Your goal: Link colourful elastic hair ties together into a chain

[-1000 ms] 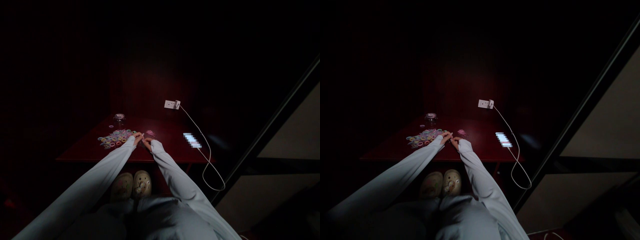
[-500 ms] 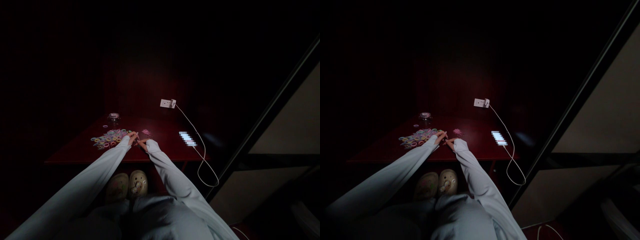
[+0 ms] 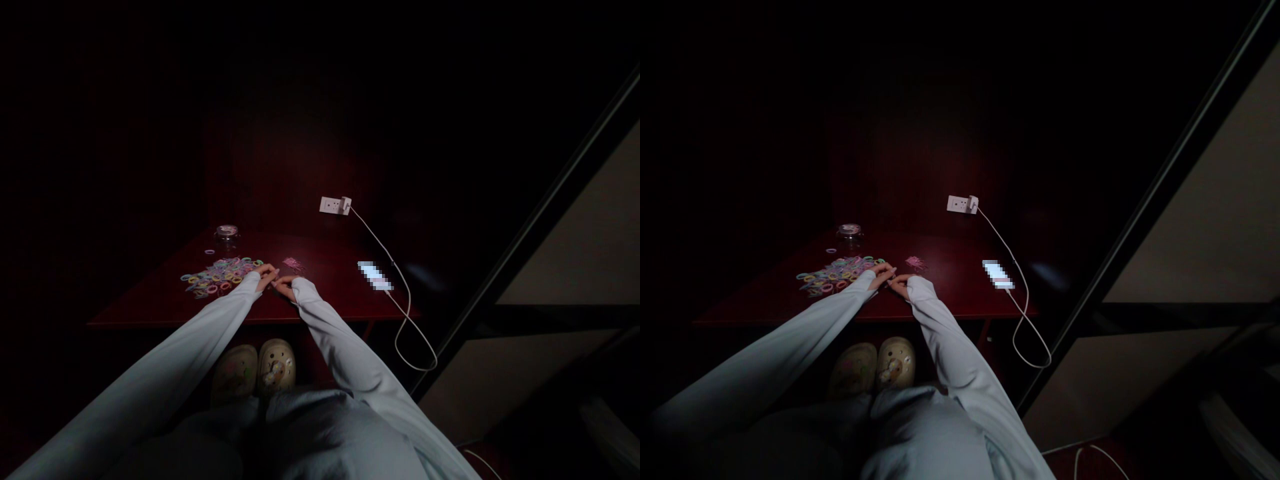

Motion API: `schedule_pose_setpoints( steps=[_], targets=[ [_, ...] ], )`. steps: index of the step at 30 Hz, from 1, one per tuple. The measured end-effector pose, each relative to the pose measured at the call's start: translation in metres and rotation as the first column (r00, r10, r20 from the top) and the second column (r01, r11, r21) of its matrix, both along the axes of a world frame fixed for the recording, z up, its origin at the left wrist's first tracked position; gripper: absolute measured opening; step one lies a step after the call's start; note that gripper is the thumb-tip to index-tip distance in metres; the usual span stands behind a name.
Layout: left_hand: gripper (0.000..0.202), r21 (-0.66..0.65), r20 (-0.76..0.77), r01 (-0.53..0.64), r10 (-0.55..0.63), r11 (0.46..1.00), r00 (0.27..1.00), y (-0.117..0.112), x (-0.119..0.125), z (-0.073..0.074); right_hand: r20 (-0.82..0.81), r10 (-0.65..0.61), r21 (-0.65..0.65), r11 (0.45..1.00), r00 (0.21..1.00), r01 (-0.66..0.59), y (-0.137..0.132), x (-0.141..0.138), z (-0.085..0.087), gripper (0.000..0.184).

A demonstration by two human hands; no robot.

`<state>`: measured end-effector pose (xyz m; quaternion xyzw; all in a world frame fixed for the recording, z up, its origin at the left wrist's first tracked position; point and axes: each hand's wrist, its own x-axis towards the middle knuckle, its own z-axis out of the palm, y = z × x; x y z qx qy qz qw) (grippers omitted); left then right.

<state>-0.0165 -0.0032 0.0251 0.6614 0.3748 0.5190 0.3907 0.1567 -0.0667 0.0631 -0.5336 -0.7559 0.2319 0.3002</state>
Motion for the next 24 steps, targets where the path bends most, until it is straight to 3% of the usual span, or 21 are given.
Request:
schedule_pose_setpoints(
  steps=[5, 13, 24],
  targets=[
    [0.062, 0.003, 0.003, -0.017, 0.017, 1.000, 1.000, -0.001, 0.001, 0.004, -0.057, 0.004, -0.018, 1.000, 0.998, -0.005, 0.002, 0.001, 0.002, 0.036],
    [0.069, 0.025, 0.003, 0.026, -0.026, 0.999, 1.000, -0.004, 0.002, 0.004, -0.165, 0.029, -0.016, 0.999, 0.986, -0.032, 0.022, 0.004, -0.015, 0.051],
    [0.070, 0.053, 0.054, -0.068, 0.065, 0.996, 0.996, 0.012, 0.004, -0.017, -0.274, -0.003, -0.043, 0.999, 0.962, -0.009, 0.025, 0.001, -0.014, 0.044]
  ],
)
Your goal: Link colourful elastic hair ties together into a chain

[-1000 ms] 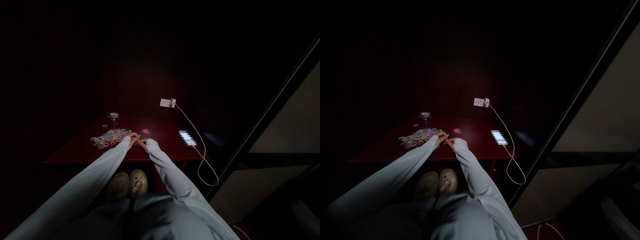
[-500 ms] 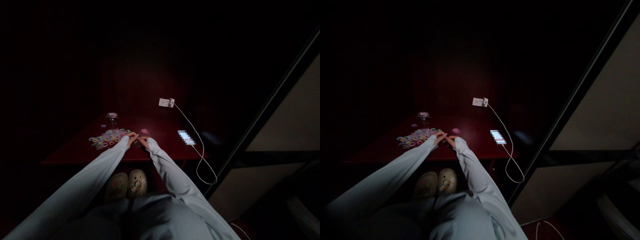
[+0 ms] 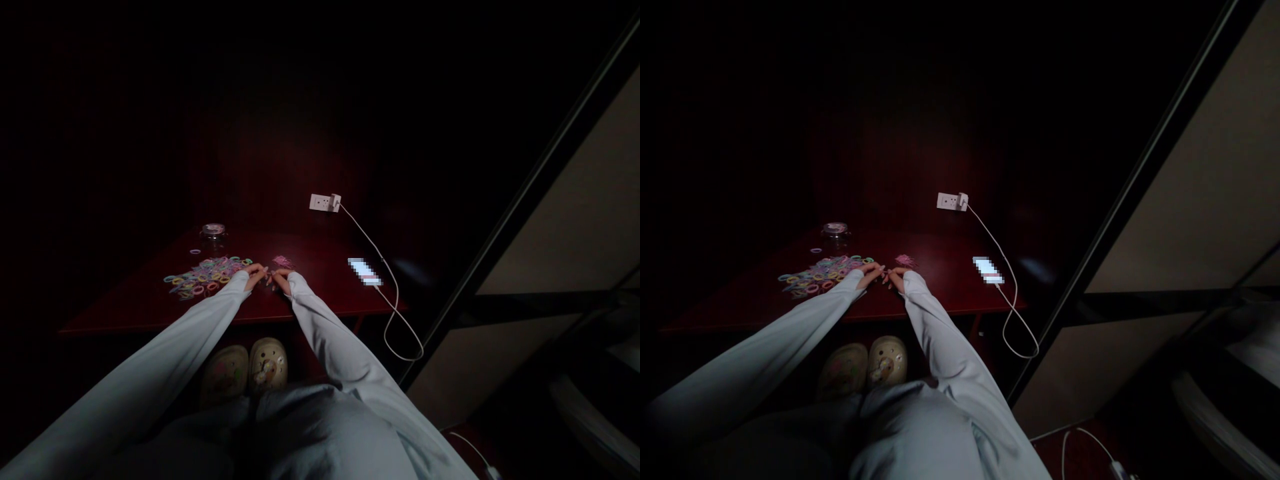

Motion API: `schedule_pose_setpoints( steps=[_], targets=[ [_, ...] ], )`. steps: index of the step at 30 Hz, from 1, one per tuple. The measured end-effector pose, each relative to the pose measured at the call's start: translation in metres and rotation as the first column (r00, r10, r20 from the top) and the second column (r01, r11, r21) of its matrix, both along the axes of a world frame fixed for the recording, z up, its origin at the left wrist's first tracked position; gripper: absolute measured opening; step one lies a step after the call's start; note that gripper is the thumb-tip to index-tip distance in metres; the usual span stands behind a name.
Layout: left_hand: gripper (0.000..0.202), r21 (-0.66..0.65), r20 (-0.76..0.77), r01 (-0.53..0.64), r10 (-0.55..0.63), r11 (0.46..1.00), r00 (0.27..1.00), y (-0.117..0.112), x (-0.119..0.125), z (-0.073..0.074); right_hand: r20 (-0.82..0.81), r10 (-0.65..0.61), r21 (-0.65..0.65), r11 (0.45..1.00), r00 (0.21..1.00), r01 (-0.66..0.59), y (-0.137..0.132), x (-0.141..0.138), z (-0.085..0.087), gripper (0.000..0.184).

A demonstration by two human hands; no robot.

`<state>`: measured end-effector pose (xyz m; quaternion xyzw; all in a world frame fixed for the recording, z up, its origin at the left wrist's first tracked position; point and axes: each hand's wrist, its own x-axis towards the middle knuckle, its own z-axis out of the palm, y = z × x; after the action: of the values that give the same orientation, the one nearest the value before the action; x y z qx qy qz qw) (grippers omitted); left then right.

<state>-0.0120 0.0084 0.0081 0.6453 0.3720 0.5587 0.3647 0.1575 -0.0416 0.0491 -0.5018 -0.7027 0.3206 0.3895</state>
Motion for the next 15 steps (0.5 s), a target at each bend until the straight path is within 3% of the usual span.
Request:
schedule_pose_setpoints(
  steps=[10, 15],
  targets=[
    [0.075, -0.027, -0.051, -0.073, 0.072, 0.997, 0.996, 0.004, -0.003, -0.006, -0.080, 0.022, 0.032, 0.999, 0.997, -0.020, 0.006, 0.002, -0.010, 0.045],
    [0.067, -0.029, -0.150, -0.041, 0.036, 0.999, 0.988, 0.008, -0.009, -0.002, -0.109, 0.028, 0.059, 0.998, 0.994, -0.022, 0.013, 0.001, -0.016, 0.049]
  ],
)
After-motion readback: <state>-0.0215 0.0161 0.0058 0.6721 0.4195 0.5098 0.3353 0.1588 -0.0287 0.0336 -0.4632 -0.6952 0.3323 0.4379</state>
